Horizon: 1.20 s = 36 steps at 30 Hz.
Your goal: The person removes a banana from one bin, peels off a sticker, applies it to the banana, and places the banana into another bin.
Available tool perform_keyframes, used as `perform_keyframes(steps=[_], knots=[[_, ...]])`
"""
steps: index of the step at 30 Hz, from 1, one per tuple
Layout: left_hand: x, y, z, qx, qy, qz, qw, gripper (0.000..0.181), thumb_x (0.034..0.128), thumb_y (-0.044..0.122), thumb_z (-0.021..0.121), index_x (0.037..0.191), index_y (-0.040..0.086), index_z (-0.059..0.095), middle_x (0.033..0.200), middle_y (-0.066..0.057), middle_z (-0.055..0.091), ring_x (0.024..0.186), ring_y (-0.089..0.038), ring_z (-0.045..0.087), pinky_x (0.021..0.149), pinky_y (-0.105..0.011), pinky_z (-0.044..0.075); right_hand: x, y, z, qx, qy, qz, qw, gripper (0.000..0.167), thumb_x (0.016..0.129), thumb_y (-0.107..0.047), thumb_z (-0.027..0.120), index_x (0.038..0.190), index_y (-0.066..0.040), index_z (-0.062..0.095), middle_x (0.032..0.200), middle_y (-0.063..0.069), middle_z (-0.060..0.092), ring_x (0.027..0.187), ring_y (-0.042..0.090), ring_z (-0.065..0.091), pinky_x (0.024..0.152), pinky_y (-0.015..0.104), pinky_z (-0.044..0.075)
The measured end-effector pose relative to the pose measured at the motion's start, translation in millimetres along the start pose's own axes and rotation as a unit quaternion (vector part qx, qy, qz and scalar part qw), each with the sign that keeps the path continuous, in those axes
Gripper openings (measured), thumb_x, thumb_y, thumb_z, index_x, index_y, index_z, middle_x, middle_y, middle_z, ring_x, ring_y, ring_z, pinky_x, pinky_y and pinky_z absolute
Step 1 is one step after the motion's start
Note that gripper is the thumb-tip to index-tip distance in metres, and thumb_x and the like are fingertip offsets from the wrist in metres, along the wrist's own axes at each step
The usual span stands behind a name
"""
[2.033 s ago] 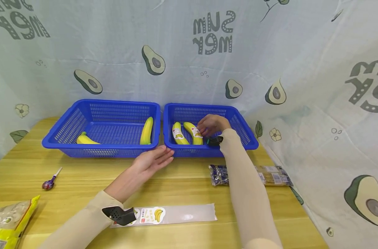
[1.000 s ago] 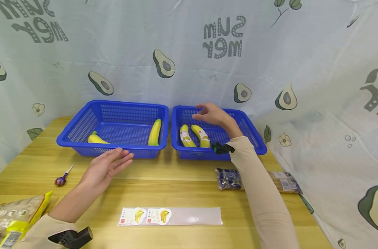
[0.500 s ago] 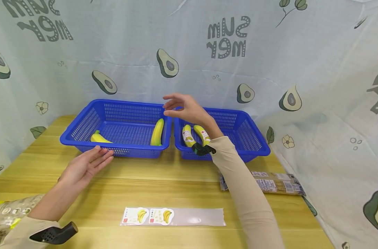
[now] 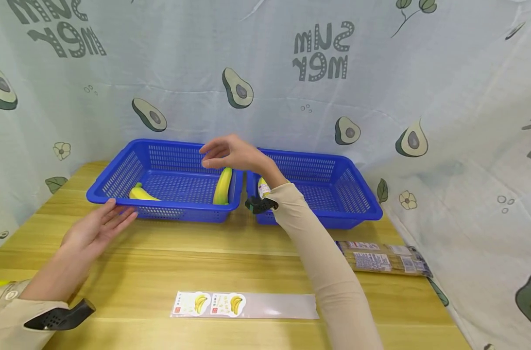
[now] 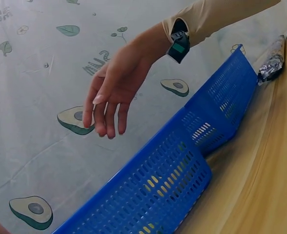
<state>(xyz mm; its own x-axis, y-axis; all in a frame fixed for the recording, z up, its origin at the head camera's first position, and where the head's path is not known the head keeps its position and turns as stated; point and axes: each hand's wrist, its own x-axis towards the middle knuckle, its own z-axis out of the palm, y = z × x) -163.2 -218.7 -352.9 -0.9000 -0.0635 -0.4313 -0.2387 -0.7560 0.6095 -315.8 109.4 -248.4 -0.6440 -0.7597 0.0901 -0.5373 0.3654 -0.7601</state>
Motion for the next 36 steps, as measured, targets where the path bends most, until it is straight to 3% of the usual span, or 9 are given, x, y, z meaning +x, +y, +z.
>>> perform_keyframes(steps=[4,10,13,20,25,29,33,36], knots=[[2.5,9.8,-3.6,-0.034,0.029,0.003,0.999,0.051,0.1092,0.012,0.06,0.154,0.022,0.04,0.119,-0.004,0.057,0.094,-0.024,0.075,0.096,-0.037,0.063,10.9,0.2,10.1,0.02,-0.034,0.013,0.9991,0.038,0.104,-0.011,0.073,0.14,0.0,0.067,0.127,0.014,0.076,0.117,0.028,0.073,0.104,0.045,0.058],[5.6,16.6,2.3,-0.073,0.077,0.006,0.9943,0.064,0.1108,0.012,0.056,0.168,0.029,0.032,0.142,0.003,0.048,0.137,-0.017,0.053,0.109,-0.038,0.052,31.8,2.1,25.6,0.05,-0.077,0.037,0.9951,0.036,0.104,-0.012,0.074,0.137,0.001,0.068,0.126,0.018,0.076,0.111,0.029,0.075,0.098,0.042,0.061],[6.8,17.5,9.1,-0.103,0.101,0.003,0.9896,0.061,0.1114,0.008,0.054,0.166,0.03,0.035,0.143,0.004,0.049,0.145,-0.014,0.047,0.116,-0.038,0.044,42.3,1.1,33.7,0.061,-0.097,0.049,0.9922,0.033,0.106,-0.012,0.07,0.136,0.003,0.068,0.124,0.02,0.076,0.112,0.031,0.075,0.098,0.039,0.062],[7.2,21.9,20.8,-0.106,0.138,0.018,0.9847,0.059,0.1119,0.003,0.048,0.164,0.03,0.04,0.145,0.007,0.049,0.142,-0.011,0.046,0.121,-0.034,0.04,63.9,-11.7,55.7,0.071,-0.153,0.059,0.9839,0.031,0.113,-0.023,0.059,0.128,0.001,0.072,0.117,0.016,0.077,0.112,0.03,0.075,0.099,0.039,0.062],[9.6,29.6,20.7,-0.094,0.147,0.012,0.9846,0.058,0.1108,0.003,0.049,0.161,0.031,0.039,0.134,0.005,0.049,0.133,-0.012,0.049,0.115,-0.033,0.049,78.9,-15.5,72.5,0.072,-0.192,0.065,0.9766,0.039,0.116,-0.027,0.052,0.136,0.002,0.069,0.127,0.023,0.075,0.12,0.035,0.073,0.106,0.044,0.058],[11.2,32.9,19.7,-0.075,0.14,0.005,0.9873,0.059,0.1106,0.003,0.049,0.16,0.032,0.034,0.133,0.005,0.047,0.126,-0.013,0.049,0.107,-0.031,0.054,88.2,-18.8,87.3,0.071,-0.209,0.077,0.9723,0.046,0.118,-0.031,0.047,0.141,0.005,0.065,0.132,0.02,0.073,0.12,0.027,0.073,0.104,0.037,0.059],[14.2,32.9,22.8,-0.062,0.153,0.01,0.9863,0.057,0.1108,0.006,0.05,0.16,0.031,0.036,0.136,0.004,0.047,0.129,-0.015,0.049,0.116,-0.034,0.049,95.5,-22.6,101.7,0.055,-0.216,0.089,0.9708,0.052,0.118,-0.038,0.045,0.144,0.002,0.065,0.134,0.011,0.073,0.121,0.017,0.071,0.101,0.029,0.059],[16.7,32.0,24.7,-0.062,0.173,0.02,0.9828,0.053,0.1112,0.011,0.053,0.159,0.031,0.04,0.139,0.004,0.05,0.134,-0.016,0.049,0.12,-0.036,0.043,100.5,-25.3,111.1,0.033,-0.219,0.093,0.9706,0.054,0.117,-0.043,0.044,0.146,-0.003,0.066,0.139,0.009,0.07,0.127,0.017,0.067,0.104,0.029,0.057]])
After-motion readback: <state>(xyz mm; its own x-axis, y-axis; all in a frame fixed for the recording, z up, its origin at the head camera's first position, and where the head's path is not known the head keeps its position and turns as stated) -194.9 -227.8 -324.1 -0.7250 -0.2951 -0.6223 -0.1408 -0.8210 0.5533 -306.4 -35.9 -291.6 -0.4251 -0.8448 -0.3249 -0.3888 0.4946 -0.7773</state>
